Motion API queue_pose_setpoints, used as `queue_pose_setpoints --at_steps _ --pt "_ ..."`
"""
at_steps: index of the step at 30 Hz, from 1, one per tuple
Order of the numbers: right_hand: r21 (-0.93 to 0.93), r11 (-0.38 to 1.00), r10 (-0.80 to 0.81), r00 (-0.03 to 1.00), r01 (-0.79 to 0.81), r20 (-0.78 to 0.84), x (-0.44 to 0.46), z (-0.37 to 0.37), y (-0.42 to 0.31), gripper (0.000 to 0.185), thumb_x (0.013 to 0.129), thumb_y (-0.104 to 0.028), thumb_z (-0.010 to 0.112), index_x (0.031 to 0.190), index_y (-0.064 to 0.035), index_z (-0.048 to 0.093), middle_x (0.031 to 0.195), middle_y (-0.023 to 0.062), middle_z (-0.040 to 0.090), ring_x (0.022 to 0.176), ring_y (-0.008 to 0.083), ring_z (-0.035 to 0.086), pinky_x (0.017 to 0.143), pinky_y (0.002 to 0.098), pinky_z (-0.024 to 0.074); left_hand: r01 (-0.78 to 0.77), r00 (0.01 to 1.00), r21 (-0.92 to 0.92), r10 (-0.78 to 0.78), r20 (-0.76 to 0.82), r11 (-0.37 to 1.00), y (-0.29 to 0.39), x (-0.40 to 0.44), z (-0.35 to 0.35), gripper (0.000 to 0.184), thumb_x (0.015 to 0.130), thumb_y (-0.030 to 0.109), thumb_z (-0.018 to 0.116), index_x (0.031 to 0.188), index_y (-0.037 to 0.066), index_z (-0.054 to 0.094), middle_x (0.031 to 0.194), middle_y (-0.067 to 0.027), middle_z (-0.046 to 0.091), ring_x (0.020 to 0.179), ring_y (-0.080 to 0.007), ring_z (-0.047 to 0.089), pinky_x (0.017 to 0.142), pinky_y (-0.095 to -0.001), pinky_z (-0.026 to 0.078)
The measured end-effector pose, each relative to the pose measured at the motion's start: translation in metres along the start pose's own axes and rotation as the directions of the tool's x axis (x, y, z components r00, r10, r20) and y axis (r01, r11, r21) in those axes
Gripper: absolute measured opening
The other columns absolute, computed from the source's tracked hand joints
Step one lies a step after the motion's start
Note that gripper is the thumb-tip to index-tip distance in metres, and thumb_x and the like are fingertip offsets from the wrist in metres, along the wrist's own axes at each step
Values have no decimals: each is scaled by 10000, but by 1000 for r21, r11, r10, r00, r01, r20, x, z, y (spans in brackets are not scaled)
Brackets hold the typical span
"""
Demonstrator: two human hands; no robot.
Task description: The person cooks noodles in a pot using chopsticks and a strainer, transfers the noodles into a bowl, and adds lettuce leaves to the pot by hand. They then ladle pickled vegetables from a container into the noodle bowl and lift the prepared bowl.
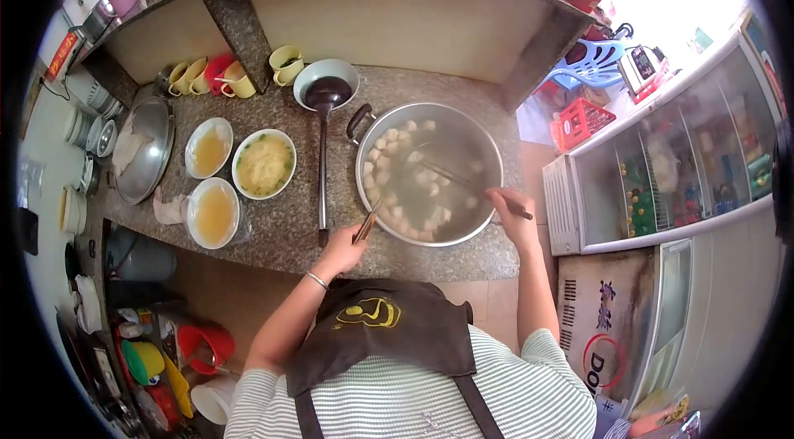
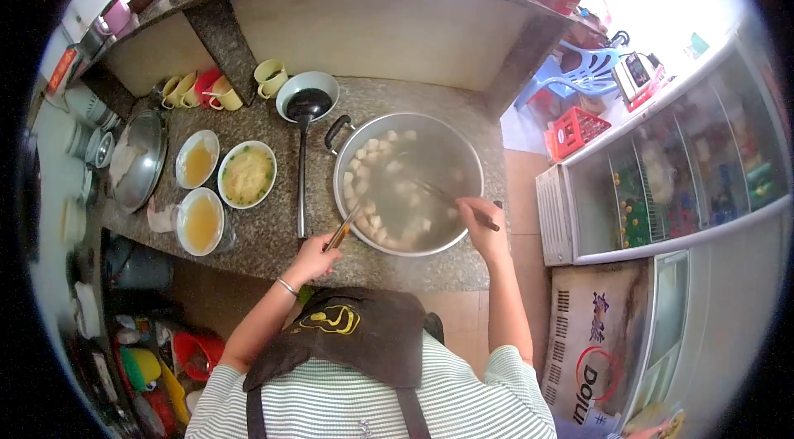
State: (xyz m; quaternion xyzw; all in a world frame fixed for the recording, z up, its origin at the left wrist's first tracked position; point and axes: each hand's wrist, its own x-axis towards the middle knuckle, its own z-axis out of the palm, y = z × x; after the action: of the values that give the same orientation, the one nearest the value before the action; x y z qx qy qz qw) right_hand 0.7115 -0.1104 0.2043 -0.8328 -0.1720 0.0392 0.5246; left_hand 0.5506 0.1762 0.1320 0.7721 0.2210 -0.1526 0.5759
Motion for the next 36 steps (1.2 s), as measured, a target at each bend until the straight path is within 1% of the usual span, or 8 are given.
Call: queue_pose_setpoints --at_steps 14,23,25,26,28,29,31,36 --pt "-193 980 -46 999 48 15 -11 -8 -9 116 786 -73 585 853 6 639 764 132 608 687 193 607 621 276 466 33 997 99 -40 67 995 -5 -10 -5 321 773 87 545 1091 53 537 598 -26 533 442 -110 513 427 -261 430" --pt "-159 987 -24 998 34 63 -19 0 -17 107 781 -55 587 844 13 639 775 133 619 699 203 621 626 275 474 -195 980 331 172 98 923 -18 -7 -10 348 766 89 538 1113 56 532 597 -40 531 464 -121 527 462 -276 452" --pt "-163 987 -9 1000 14 30 -20 -1 -26 107 781 -53 585 845 14 639 780 133 619 705 205 623 630 276 475 -272 960 328 280 23 905 -9 -15 -12 143 749 119 501 848 24 539 550 -150 524 477 -254 558 508 -375 438" --pt "-193 981 -4 999 14 51 -20 -2 -28 109 783 -55 584 844 17 638 781 133 620 709 207 623 637 278 476 -270 960 328 279 22 905 -3 -19 -14 143 749 119 501 848 24 539 550 -150 524 477 -254 558 508 -375 438" --pt "-223 975 1 997 15 71 -22 -3 -27 111 784 -57 582 843 20 637 782 133 620 713 209 622 644 279 477 23 992 190 -45 114 982 15 -25 -19 139 748 112 499 848 28 545 566 -131 532 453 -216 548 478 -355 438" --pt "-176 984 17 997 -3 77 -22 -3 -24 112 785 -57 580 844 20 637 783 133 620 714 211 621 648 278 477 23 993 190 -45 114 981 12 -23 -20 139 748 112 499 848 28 545 566 -131 532 453 -216 548 478 -355 438" --pt "-128 992 30 996 -19 85 -23 -2 -23 112 786 -57 579 844 20 637 785 132 619 715 212 620 652 277 477 20 978 275 -76 194 961 6 -19 -23 361 775 99 538 1136 77 529 665 -39 565 456 -109 518 441 -262 446" --pt "-136 991 26 997 -16 69 -26 4 -19 123 798 -74 574 849 19 636 766 128 629 692 185 611 637 274 467 120 962 186 -160 222 975 14 -26 -32 331 788 99 526 1118 69 527 708 -35 584 448 -93 511 402 -241 429"
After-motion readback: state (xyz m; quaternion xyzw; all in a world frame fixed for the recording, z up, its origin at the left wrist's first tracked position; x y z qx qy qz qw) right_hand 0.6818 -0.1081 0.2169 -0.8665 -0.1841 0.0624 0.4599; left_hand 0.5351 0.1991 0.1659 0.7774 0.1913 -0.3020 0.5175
